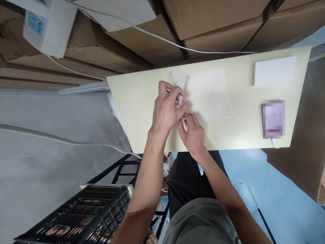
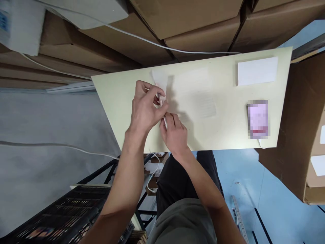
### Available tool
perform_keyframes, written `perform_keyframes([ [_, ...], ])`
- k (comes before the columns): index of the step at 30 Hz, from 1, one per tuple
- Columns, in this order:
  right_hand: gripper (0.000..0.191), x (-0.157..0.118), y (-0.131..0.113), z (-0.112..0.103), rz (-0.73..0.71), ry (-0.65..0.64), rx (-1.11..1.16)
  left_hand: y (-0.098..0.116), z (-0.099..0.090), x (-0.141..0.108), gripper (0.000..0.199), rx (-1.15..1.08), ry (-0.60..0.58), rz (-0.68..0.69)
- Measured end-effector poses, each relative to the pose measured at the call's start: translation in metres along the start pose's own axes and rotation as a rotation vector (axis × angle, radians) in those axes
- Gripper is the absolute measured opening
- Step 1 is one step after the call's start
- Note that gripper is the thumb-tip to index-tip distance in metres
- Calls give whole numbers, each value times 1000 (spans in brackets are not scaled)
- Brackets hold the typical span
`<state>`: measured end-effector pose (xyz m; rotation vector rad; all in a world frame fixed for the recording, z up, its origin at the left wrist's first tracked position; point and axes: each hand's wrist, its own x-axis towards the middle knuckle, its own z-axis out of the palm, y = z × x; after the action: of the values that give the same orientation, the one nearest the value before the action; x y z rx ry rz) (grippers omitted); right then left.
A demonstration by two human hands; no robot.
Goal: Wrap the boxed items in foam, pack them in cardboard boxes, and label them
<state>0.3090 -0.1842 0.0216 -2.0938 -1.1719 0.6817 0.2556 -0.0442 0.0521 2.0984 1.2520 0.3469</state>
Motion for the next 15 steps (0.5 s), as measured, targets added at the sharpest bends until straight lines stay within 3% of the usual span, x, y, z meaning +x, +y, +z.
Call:
perform_keyframes([
  [3,30,1,3,-4,-15,40,-20,-12,-5,13,15,41,-22,61],
  [8,35,0,0,-7,-20,9,6,-39,-4,39,25,58,13,64],
  [11,38,-3,0,-7,50,-30,37,-42,9,55,33,84,15,43],
  [15,44,-9,11,-6,126,-84,12,-28,37,68,38,148,-62,8],
])
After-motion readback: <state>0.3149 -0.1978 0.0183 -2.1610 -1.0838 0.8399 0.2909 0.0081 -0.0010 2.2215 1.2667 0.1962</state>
